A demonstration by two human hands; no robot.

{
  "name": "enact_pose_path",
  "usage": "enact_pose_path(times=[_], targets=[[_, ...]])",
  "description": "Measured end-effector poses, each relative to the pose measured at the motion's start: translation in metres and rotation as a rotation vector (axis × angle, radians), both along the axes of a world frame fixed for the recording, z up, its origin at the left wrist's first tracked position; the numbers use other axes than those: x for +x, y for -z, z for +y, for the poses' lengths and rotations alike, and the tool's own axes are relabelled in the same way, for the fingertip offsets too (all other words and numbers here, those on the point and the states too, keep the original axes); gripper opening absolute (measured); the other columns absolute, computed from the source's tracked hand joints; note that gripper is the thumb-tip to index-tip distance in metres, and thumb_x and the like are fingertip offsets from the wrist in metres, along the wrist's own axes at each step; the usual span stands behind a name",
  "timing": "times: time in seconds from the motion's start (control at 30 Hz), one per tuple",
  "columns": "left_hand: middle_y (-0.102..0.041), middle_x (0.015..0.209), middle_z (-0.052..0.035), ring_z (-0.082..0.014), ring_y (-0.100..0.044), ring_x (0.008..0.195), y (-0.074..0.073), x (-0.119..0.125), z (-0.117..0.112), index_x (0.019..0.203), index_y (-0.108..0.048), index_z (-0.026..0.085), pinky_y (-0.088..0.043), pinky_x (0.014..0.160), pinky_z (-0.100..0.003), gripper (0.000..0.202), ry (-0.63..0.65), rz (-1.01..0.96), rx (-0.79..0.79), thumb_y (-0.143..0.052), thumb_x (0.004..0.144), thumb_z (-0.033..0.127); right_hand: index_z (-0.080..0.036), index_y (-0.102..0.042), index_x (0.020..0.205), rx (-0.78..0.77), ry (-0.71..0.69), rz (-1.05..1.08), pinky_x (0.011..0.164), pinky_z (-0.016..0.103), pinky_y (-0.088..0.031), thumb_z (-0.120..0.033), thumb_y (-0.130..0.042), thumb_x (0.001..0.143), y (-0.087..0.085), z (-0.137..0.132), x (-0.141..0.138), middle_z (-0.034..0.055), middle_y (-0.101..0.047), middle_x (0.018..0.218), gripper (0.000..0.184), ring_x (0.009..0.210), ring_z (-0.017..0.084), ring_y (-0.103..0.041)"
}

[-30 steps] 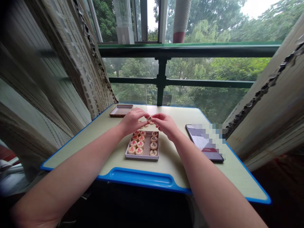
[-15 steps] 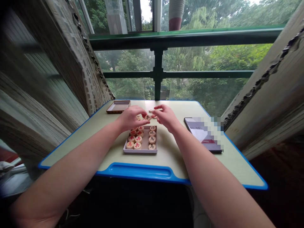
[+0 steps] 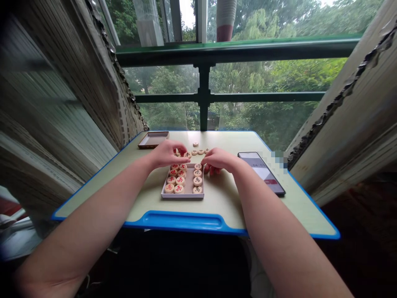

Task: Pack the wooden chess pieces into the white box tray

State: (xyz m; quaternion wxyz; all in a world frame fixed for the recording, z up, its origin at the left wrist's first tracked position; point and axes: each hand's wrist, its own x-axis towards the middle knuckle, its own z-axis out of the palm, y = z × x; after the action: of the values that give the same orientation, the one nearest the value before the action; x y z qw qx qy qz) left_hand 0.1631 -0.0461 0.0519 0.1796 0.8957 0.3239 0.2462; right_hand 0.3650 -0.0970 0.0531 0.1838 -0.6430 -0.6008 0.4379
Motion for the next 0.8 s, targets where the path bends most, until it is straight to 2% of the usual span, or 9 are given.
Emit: enact_pose_path(times=[0.1, 0.2, 0.3, 0.47, 0.6, 0.8], targets=[[-0.066, 0.074, -0.0037, -0.0141, -0.058, 0.068, 0.004, 0.000, 0.003, 0.079, -0.066, 0.013, -0.042, 0.059, -0.023, 0.034, -0.046, 0.038, -0.011, -0.068, 0.062, 0.043, -0.012, -0.060, 0.068, -0.019, -0.010, 0.013, 0.038, 0.018, -0.040, -0.017, -0.059, 0.074, 0.002, 0.000, -0.001, 0.0020, -0.061, 0.054, 0.008, 0.041, 0.009, -0.052], [-0.066, 0.076, -0.0047, -0.0154, -0.058, 0.068, 0.004, 0.004, 0.001, 0.078, -0.067, 0.014, -0.041, 0.059, -0.024, 0.033, -0.057, 0.113, 0.073, -0.065, 0.065, 0.044, -0.013, -0.060, 0.067, 0.002, -0.026, 0.024, 0.042, 0.019, -0.045, -0.015, -0.057, 0.074, 0.007, 0.003, 0.000, 0.0007, -0.060, 0.050, 0.008, 0.044, 0.010, -0.055], [-0.066, 0.077, -0.0051, -0.0161, -0.057, 0.070, 0.003, 0.008, -0.005, 0.078, -0.066, 0.015, -0.040, 0.061, -0.025, 0.033, 0.003, 0.160, 0.147, -0.062, 0.068, 0.046, -0.014, -0.057, 0.063, 0.024, -0.033, 0.028, 0.046, 0.021, -0.048, -0.014, -0.057, 0.074, 0.012, 0.006, 0.002, 0.0005, -0.060, 0.049, 0.011, 0.046, 0.012, -0.058], [-0.066, 0.076, -0.0050, -0.0159, -0.056, 0.069, -0.001, 0.010, -0.010, 0.078, -0.066, 0.015, -0.039, 0.061, -0.025, 0.039, 0.033, 0.166, 0.145, -0.060, 0.070, 0.052, -0.015, -0.055, 0.061, 0.033, 0.004, 0.028, 0.048, 0.021, -0.051, -0.012, -0.055, 0.075, 0.014, 0.010, 0.001, 0.0002, -0.060, 0.048, 0.014, 0.047, 0.013, -0.060], [-0.066, 0.076, -0.0050, -0.0153, -0.056, 0.069, -0.002, 0.009, -0.012, 0.079, -0.066, 0.014, -0.040, 0.062, -0.025, 0.037, 0.048, 0.133, 0.151, -0.060, 0.070, 0.049, -0.016, -0.054, 0.060, 0.061, 0.050, 0.009, 0.048, 0.022, -0.051, -0.011, -0.054, 0.076, 0.014, 0.011, 0.002, -0.0003, -0.060, 0.047, 0.017, 0.046, 0.012, -0.060], [-0.066, 0.073, -0.0040, -0.0148, -0.057, 0.070, -0.007, 0.015, -0.024, 0.076, -0.067, 0.015, -0.041, 0.062, -0.024, 0.028, 0.180, 0.149, 0.085, -0.065, 0.068, 0.041, -0.017, -0.051, 0.058, 0.108, 0.096, 0.004, 0.050, 0.024, -0.052, -0.009, -0.051, 0.075, 0.015, 0.012, 0.002, 0.0000, -0.059, 0.047, 0.019, 0.047, 0.014, -0.060]])
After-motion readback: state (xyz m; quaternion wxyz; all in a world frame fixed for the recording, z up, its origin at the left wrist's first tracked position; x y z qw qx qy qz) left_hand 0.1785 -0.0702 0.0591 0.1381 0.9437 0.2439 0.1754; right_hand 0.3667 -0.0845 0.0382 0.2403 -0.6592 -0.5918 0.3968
